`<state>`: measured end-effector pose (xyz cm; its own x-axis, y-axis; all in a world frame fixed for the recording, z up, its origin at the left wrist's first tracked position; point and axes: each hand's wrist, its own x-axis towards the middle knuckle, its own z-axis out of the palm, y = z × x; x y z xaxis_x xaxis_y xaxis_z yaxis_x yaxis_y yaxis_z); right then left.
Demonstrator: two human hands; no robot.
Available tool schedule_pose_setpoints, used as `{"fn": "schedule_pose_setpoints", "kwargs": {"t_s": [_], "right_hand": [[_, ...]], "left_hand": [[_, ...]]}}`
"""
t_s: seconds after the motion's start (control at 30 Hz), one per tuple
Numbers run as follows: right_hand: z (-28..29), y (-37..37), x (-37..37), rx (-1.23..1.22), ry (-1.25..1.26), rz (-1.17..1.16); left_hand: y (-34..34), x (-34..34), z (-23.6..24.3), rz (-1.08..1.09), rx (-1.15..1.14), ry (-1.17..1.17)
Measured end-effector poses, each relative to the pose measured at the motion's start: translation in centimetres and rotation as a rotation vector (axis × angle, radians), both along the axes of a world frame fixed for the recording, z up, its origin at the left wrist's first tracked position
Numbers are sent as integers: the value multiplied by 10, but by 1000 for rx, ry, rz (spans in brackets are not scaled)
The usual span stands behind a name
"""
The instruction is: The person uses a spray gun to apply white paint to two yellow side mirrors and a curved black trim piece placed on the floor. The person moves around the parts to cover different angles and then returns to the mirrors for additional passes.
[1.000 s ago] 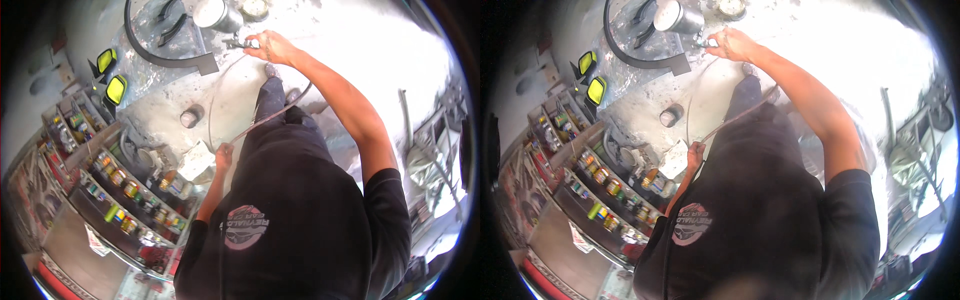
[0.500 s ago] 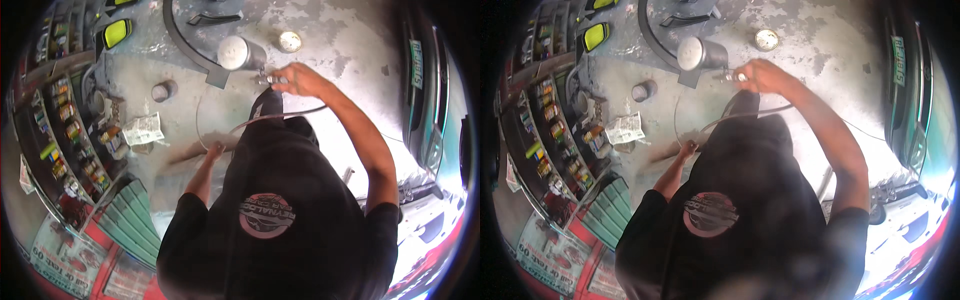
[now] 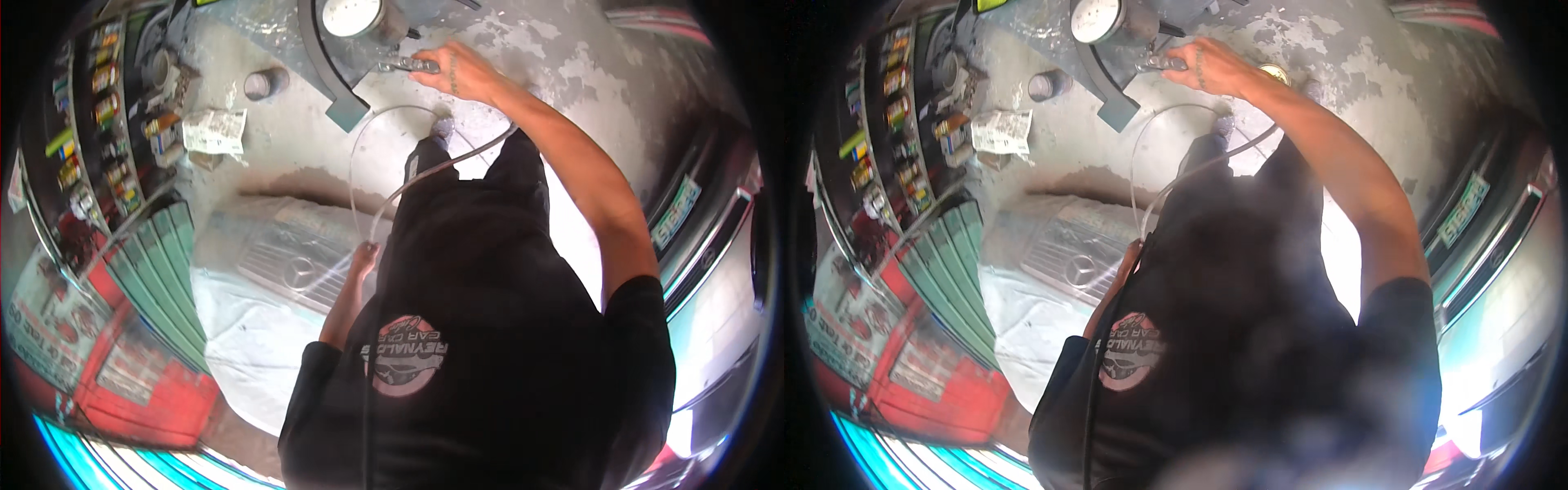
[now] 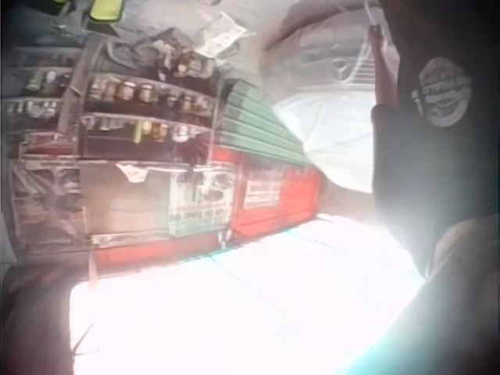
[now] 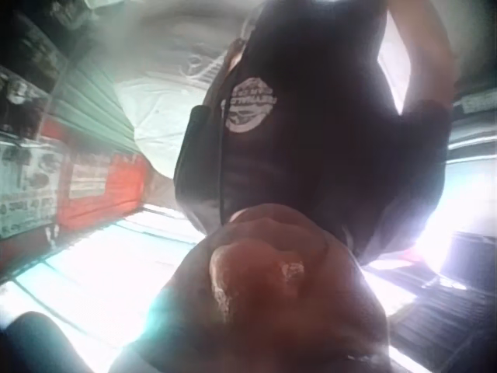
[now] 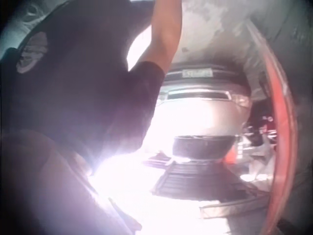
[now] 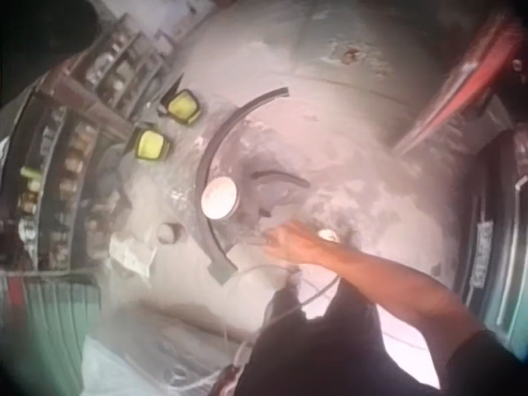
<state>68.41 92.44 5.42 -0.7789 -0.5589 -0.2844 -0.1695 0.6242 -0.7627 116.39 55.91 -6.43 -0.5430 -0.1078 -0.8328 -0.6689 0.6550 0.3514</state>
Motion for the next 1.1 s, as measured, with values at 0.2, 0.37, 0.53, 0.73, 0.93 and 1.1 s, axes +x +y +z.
{"fn": "schedule_pose_setpoints", "kwargs": {"t_s": [0.2,0.37,0.53,0.73,0.93,1.1], "right_hand": [[-28,36,-4,-116,-109,447],[-34,39,-42,-111,-60,478],[-41,18,-96,-243,112,153],[-29,-6,-111,-229,74,71],[-34,21,-80,-68,-71,485],[-52,21,-50,-156,-80,663]], "left_hand": [[135,107,-59,-8,-168,262],[258,108,-56,595,-6,-49],[303,81,-6,693,-21,-43],[330,104,-33,664,36,-180],[317,3,19,766,140,145],[295,-25,29,625,-9,224]]}}
